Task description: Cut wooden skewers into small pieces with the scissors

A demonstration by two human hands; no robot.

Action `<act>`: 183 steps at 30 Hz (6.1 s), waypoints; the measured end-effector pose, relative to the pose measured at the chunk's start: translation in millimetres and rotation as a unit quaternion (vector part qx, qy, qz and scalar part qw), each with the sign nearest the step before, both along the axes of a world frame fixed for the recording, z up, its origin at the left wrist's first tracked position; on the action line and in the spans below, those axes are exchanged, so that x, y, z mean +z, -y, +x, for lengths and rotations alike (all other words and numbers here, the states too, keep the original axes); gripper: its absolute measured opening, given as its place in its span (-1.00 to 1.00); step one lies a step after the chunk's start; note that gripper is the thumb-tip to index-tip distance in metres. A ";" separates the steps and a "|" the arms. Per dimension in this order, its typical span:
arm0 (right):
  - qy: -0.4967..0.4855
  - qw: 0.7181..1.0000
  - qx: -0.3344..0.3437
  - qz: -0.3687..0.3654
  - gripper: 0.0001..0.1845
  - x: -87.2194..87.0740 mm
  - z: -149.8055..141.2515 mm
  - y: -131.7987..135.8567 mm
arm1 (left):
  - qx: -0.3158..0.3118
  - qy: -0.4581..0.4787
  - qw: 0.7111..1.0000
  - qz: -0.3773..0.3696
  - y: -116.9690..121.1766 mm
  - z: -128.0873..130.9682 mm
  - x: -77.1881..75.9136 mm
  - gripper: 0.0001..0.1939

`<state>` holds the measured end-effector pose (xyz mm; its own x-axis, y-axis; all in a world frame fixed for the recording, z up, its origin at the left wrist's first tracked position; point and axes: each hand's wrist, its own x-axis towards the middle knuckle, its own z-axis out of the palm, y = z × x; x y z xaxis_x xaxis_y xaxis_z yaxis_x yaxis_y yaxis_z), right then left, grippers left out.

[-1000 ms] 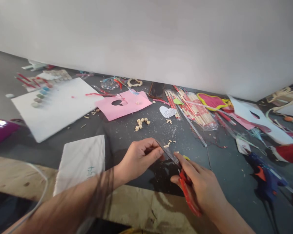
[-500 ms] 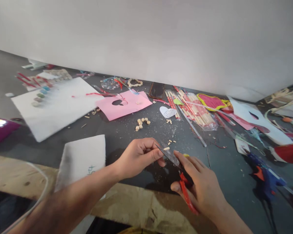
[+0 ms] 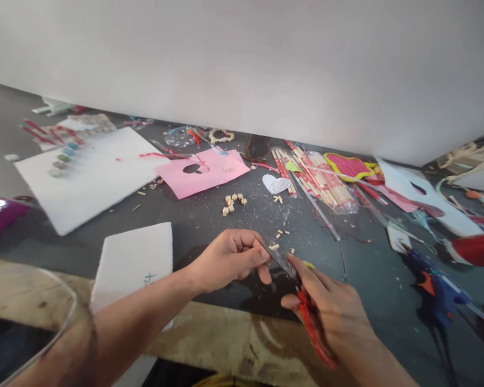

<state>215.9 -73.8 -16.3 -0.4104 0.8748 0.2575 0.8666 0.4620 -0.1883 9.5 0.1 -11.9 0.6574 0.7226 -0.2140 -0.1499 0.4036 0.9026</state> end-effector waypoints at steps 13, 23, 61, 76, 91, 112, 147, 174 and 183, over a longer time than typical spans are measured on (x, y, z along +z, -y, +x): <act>-0.008 0.999 -0.036 -0.028 -0.47 2.5 -0.5 -3.9 | 0.088 -0.053 0.991 0.086 -0.6 4.2 -2.1 -0.77; 0.006 0.998 -0.031 -0.045 -0.37 9.6 -1.4 -4.1 | 0.066 -0.057 0.991 0.100 2.6 -1.4 -1.7 -0.78; 0.054 0.997 -0.036 -0.048 -0.23 6.0 0.7 -3.8 | 0.056 -0.018 0.996 0.068 3.9 2.1 -3.6 -0.74; 0.043 0.999 -0.012 0.030 -0.43 2.1 -5.3 -1.9 | 0.020 -0.009 1.000 0.017 1.3 5.0 -3.6 -0.72; 0.051 0.997 -0.047 -0.030 -0.33 3.0 -4.1 -4.7 | 0.073 -0.019 0.994 0.074 -0.5 4.3 -3.5 -0.80; 0.062 0.997 -0.032 0.019 -0.46 -5.0 -2.0 -1.1 | 0.024 -0.027 0.999 0.008 0.1 5.4 -1.9 -0.77; 0.030 0.999 -0.022 -0.015 -0.38 0.1 -3.9 -7.5 | 0.029 -0.045 0.999 0.004 -0.2 4.9 2.0 -0.79; 0.039 0.997 -0.039 -0.050 -0.28 -0.7 -2.2 -5.7 | 0.042 -0.068 0.995 0.064 -0.8 6.9 -4.5 -0.81; 0.056 0.998 -0.025 0.010 -0.44 -4.2 -1.7 -4.7 | 0.021 -0.057 0.998 0.028 0.5 7.2 -3.5 -0.83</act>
<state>214.2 -69.1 -20.6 -0.3936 0.8898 0.2311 0.9037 0.4206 -0.0802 16.7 -0.4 -15.4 0.5994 0.7625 -0.2436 -0.0610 0.3470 0.9359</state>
